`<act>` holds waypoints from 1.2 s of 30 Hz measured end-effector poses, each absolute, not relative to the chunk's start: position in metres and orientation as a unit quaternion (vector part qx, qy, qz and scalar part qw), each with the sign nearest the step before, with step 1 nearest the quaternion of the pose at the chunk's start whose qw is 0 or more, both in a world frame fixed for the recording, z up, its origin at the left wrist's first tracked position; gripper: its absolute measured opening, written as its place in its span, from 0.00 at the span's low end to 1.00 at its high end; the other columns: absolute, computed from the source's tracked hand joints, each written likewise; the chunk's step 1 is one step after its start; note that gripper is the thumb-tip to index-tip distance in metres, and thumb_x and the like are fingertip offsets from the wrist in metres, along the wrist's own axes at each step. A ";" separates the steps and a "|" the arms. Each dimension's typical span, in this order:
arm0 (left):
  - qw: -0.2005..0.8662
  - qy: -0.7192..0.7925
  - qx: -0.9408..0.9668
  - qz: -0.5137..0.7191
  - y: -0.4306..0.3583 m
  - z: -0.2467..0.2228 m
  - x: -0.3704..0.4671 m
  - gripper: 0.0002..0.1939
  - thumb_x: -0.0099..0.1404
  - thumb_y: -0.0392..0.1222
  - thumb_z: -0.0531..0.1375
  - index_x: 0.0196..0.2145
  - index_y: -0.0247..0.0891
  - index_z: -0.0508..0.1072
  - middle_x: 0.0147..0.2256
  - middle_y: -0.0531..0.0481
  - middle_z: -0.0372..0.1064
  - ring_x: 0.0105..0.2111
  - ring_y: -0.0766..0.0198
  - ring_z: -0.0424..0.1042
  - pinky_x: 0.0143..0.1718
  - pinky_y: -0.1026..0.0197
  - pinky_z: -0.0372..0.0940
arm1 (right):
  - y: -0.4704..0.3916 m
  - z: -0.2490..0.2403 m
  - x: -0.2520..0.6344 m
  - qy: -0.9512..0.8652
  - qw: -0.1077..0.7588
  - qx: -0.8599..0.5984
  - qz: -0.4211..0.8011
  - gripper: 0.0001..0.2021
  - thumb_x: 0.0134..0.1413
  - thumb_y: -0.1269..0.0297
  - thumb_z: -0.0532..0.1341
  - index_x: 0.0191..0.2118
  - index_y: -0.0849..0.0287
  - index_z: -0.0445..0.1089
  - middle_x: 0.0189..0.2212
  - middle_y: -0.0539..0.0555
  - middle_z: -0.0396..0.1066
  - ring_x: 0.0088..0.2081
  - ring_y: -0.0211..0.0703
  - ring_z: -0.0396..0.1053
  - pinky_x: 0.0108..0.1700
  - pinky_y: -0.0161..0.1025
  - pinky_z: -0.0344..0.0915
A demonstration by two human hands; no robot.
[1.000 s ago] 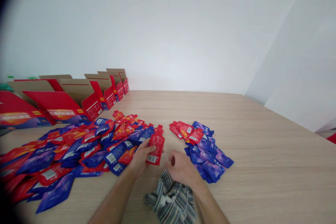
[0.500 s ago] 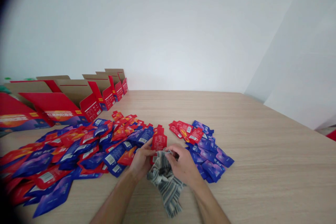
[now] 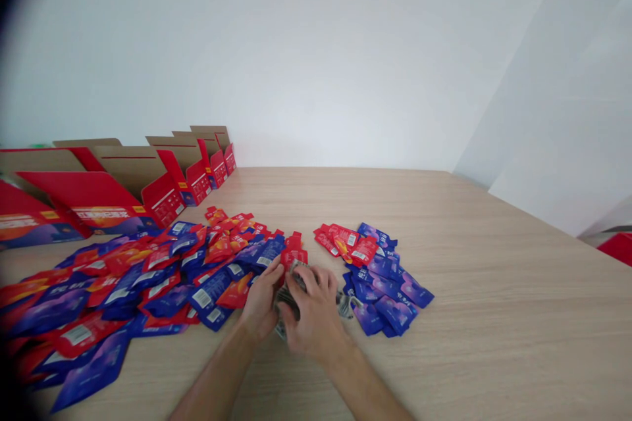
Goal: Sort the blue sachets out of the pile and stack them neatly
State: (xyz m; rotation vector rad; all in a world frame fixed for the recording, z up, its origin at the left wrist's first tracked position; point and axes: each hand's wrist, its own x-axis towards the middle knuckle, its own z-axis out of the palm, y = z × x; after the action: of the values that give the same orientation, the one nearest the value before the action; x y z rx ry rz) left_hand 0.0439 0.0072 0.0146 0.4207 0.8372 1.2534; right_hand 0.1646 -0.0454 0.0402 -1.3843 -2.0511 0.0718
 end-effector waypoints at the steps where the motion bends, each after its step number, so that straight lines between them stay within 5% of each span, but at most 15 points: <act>1: 0.706 0.381 0.183 0.568 0.009 0.014 0.042 0.29 0.60 0.36 0.63 0.59 0.43 0.65 0.45 0.47 0.75 0.42 0.61 0.76 0.44 0.61 0.70 | -0.046 0.041 0.167 -0.792 0.318 -0.520 0.035 0.25 0.51 0.62 0.63 0.57 0.50 0.67 0.57 0.57 0.62 0.57 0.59 0.56 0.59 0.58 0.53; 5: 0.693 0.383 0.180 0.583 0.015 0.014 0.035 0.30 0.62 0.37 0.62 0.61 0.41 0.62 0.45 0.43 0.76 0.40 0.58 0.77 0.43 0.56 0.71 | -0.034 0.037 0.185 -0.782 0.356 -0.503 0.096 0.26 0.56 0.64 0.58 0.61 0.52 0.62 0.61 0.59 0.56 0.61 0.54 0.55 0.61 0.52 0.54; 9: 0.678 0.399 0.189 0.588 0.019 0.010 0.032 0.28 0.61 0.38 0.62 0.59 0.39 0.64 0.46 0.43 0.75 0.39 0.59 0.77 0.41 0.56 0.71 | -0.024 0.046 0.207 -0.738 0.415 -0.519 0.116 0.17 0.53 0.76 0.50 0.45 0.57 0.70 0.48 0.58 0.68 0.53 0.47 0.63 0.57 0.47 0.60; 12: 0.656 0.436 0.184 0.588 0.021 0.004 0.032 0.28 0.59 0.38 0.65 0.57 0.38 0.67 0.45 0.44 0.75 0.36 0.61 0.76 0.38 0.59 0.71 | -0.032 0.057 0.214 -0.781 0.333 -0.505 0.155 0.14 0.47 0.77 0.52 0.35 0.56 0.71 0.38 0.54 0.70 0.45 0.46 0.66 0.52 0.44 0.62; 14: 0.653 0.441 0.184 0.587 0.021 0.003 0.032 0.28 0.58 0.37 0.66 0.56 0.38 0.67 0.42 0.45 0.76 0.34 0.63 0.76 0.36 0.60 0.70 | -0.042 0.056 0.214 -0.825 0.241 -0.473 0.196 0.11 0.48 0.72 0.58 0.38 0.54 0.73 0.39 0.53 0.71 0.46 0.47 0.66 0.54 0.44 0.60; 17: 0.680 0.390 0.205 0.586 0.019 0.006 0.034 0.23 0.59 0.39 0.64 0.53 0.38 0.69 0.38 0.46 0.76 0.31 0.63 0.76 0.34 0.60 0.70 | -0.051 0.042 0.209 -0.855 0.134 -0.450 0.222 0.35 0.31 0.57 0.71 0.52 0.54 0.70 0.52 0.57 0.68 0.55 0.58 0.60 0.60 0.51 0.53; 19: 0.700 0.347 0.219 0.584 0.016 0.011 0.036 0.20 0.59 0.39 0.63 0.50 0.37 0.70 0.36 0.46 0.76 0.31 0.63 0.76 0.34 0.60 0.70 | -0.051 0.031 0.203 -0.850 0.117 -0.468 0.214 0.37 0.29 0.56 0.72 0.53 0.54 0.70 0.52 0.58 0.67 0.57 0.60 0.59 0.61 0.54 0.51; 22: 0.703 0.332 0.227 0.586 0.013 0.018 0.036 0.18 0.59 0.39 0.62 0.48 0.37 0.71 0.35 0.48 0.76 0.29 0.64 0.75 0.34 0.61 0.70 | -0.045 0.029 0.195 -0.823 0.157 -0.499 0.222 0.15 0.44 0.65 0.65 0.42 0.57 0.75 0.45 0.58 0.72 0.50 0.54 0.66 0.55 0.46 0.58; 24: 0.695 0.330 0.239 0.592 0.014 0.021 0.035 0.19 0.59 0.39 0.62 0.48 0.37 0.70 0.35 0.48 0.76 0.31 0.63 0.76 0.35 0.61 0.70 | -0.040 0.034 0.194 -0.793 0.204 -0.514 0.255 0.09 0.50 0.70 0.59 0.37 0.57 0.74 0.39 0.57 0.75 0.43 0.49 0.70 0.48 0.41 0.62; 27: 0.670 0.330 0.246 0.617 0.017 0.023 0.030 0.19 0.59 0.39 0.61 0.49 0.37 0.71 0.39 0.46 0.76 0.35 0.61 0.76 0.39 0.60 0.70 | -0.032 0.040 0.198 -0.732 0.291 -0.538 0.301 0.09 0.57 0.67 0.55 0.36 0.56 0.73 0.33 0.53 0.75 0.36 0.46 0.72 0.41 0.38 0.65; 30: 0.655 0.340 0.231 0.634 0.020 0.021 0.027 0.19 0.58 0.39 0.61 0.48 0.37 0.71 0.40 0.46 0.76 0.35 0.62 0.76 0.41 0.59 0.70 | -0.024 0.031 0.204 -0.660 0.369 -0.581 0.301 0.12 0.59 0.64 0.52 0.44 0.56 0.70 0.38 0.53 0.75 0.40 0.46 0.72 0.43 0.41 0.67; 36: 0.676 0.334 0.225 0.618 0.020 0.013 0.031 0.20 0.60 0.40 0.62 0.51 0.37 0.69 0.39 0.44 0.77 0.36 0.58 0.77 0.39 0.55 0.71 | -0.013 0.007 0.206 -0.651 0.386 -0.648 0.086 0.23 0.52 0.70 0.56 0.56 0.63 0.62 0.53 0.66 0.66 0.54 0.55 0.65 0.57 0.50 0.60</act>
State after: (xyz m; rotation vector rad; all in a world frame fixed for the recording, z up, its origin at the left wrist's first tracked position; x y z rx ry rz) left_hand 0.0305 0.0200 0.0126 0.5057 0.7503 1.3894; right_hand 0.2064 -0.0132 0.0069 -1.6498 -1.6565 0.2192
